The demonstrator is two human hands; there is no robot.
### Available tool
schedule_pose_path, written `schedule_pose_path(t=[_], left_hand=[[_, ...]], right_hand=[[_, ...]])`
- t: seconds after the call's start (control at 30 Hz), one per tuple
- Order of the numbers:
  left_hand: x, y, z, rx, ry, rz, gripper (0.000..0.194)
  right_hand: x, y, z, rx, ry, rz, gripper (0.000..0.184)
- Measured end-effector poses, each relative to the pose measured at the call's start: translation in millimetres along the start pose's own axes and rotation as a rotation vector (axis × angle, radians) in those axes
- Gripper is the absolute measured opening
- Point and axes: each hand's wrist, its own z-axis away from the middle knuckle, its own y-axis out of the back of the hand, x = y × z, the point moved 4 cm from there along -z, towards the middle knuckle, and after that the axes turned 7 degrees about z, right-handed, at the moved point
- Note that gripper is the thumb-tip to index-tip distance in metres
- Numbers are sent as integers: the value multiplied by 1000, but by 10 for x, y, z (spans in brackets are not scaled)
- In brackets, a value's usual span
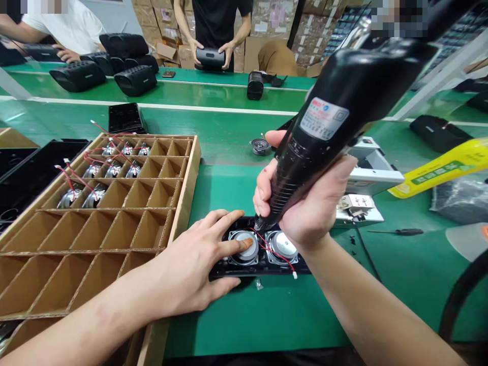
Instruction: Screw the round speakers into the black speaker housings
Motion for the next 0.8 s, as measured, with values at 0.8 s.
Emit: schedule_pose_path(t=[0.8], left_hand=[[41,21,-33,29,-8,-17,52]], right_hand=[[154,-57,142,-128,5,-102,67]])
